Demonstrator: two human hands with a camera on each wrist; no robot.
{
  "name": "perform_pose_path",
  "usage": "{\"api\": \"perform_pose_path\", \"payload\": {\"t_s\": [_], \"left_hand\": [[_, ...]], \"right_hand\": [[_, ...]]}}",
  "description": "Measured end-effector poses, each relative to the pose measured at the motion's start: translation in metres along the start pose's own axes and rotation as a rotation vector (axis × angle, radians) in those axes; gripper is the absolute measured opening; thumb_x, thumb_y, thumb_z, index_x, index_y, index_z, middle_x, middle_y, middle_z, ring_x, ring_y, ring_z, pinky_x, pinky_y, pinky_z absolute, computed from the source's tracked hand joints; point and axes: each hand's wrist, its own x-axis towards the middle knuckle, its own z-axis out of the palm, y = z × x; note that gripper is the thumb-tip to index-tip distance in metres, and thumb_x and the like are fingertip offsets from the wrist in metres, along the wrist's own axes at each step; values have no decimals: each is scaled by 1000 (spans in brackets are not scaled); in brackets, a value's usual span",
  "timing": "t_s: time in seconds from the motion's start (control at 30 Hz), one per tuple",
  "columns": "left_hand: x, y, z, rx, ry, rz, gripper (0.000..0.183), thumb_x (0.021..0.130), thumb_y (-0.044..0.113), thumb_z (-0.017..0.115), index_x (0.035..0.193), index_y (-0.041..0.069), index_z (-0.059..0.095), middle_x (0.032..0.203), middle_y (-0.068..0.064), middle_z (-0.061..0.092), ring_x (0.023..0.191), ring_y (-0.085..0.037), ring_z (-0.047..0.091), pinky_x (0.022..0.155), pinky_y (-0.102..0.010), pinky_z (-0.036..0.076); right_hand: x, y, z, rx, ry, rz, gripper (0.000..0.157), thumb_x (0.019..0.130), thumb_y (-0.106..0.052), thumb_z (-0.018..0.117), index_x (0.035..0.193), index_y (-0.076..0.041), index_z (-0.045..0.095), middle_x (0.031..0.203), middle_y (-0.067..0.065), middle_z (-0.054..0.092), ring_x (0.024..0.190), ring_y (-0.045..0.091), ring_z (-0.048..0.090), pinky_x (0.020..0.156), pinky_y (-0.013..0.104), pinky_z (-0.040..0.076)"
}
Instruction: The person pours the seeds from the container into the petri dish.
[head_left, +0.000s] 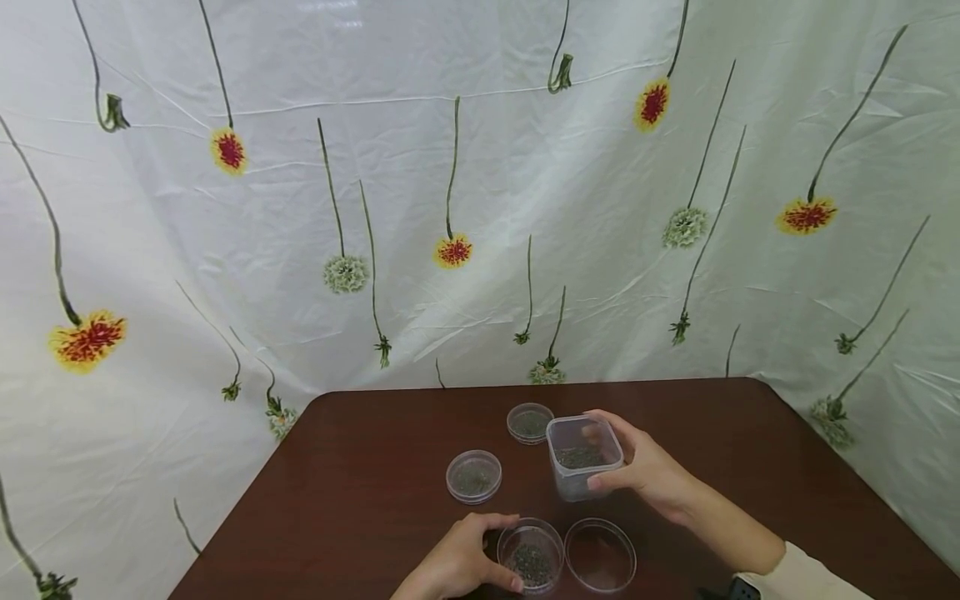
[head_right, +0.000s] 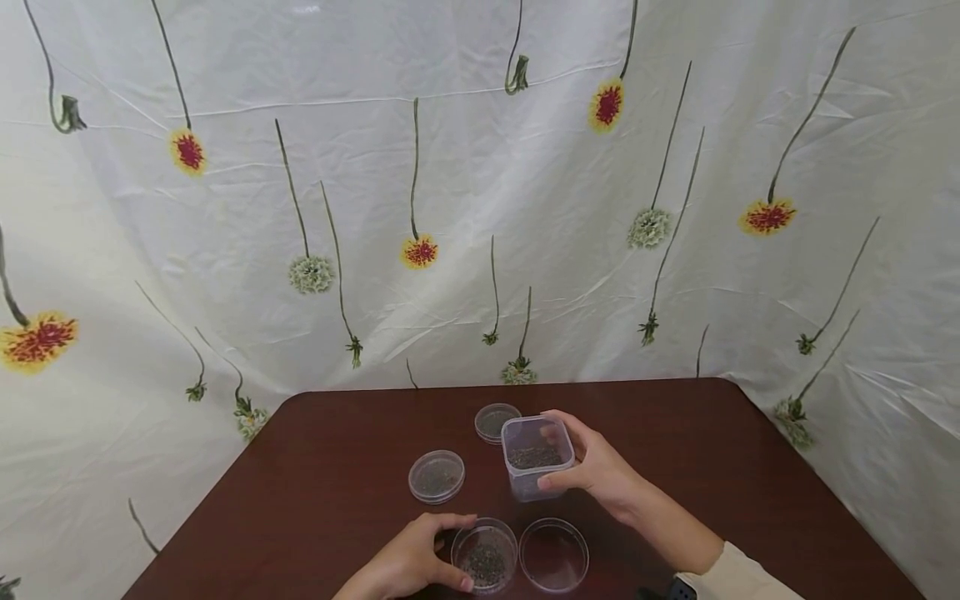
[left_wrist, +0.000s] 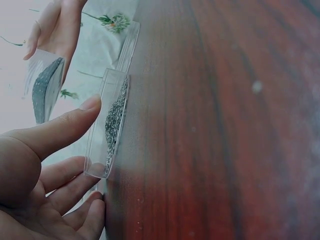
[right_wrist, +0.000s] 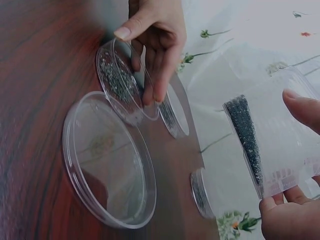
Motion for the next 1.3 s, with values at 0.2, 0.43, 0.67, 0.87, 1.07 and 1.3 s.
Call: {"api": "perform_pose_path", "payload": {"t_s": [0.2, 0.43, 0.67, 0.87, 1.07, 1.3], "left_hand": [[0, 0, 0, -1, -1, 0, 74, 69, 12, 97, 137, 7, 67, 142, -13, 61, 132, -46, 53, 105, -62, 42], [-1, 1, 0, -1, 1, 1, 74, 69, 13, 97, 136, 8, 67, 144, -14, 60, 133, -47, 51, 105, -64, 41], [0, 0, -1, -1, -5, -12, 73, 70, 16, 97, 137, 9, 67, 144, -12, 60, 134, -48, 49, 104, -66, 40], [-1, 0, -1, -18, -15, -15, 72, 71, 15, 96, 137, 10, 67, 144, -10, 60, 137, -48, 45, 106, -68, 37], [0, -1, -1, -16, -14, 7, 73, 71, 15, 96, 137, 8, 67, 143, -9, 61, 138, -46, 45, 108, -67, 35], [0, -3, -1, -9, -17, 20, 73, 72, 13, 96, 138, 6, 65, 141, -10, 62, 135, -45, 48, 107, -67, 36]], "right_hand": [[-5, -1, -12, -9, 13, -9, 86, 80, 6, 83, 154, -11, 42, 146, 27, 43, 135, 33, 43, 86, 43, 56], [-11, -2, -32, -34, 23, 2, 91, 81, 7, 82, 157, -6, 34, 150, 30, 38, 133, 32, 45, 86, 41, 55], [-18, 0, -50, -52, 39, -2, 87, 84, 7, 79, 157, -8, 35, 150, 31, 37, 132, 25, 49, 87, 41, 54], [-25, 1, -64, -78, 58, -9, 84, 86, 7, 78, 157, -8, 35, 148, 29, 40, 127, 22, 53, 86, 39, 53], [-32, -1, -78, -92, 93, 1, 84, 87, 7, 77, 157, -7, 33, 146, 27, 41, 126, 22, 53, 86, 38, 53], [-42, 1, -91, -107, 133, 28, 83, 89, 6, 76, 157, -7, 32, 146, 25, 41, 121, 21, 54, 86, 38, 54]]}}
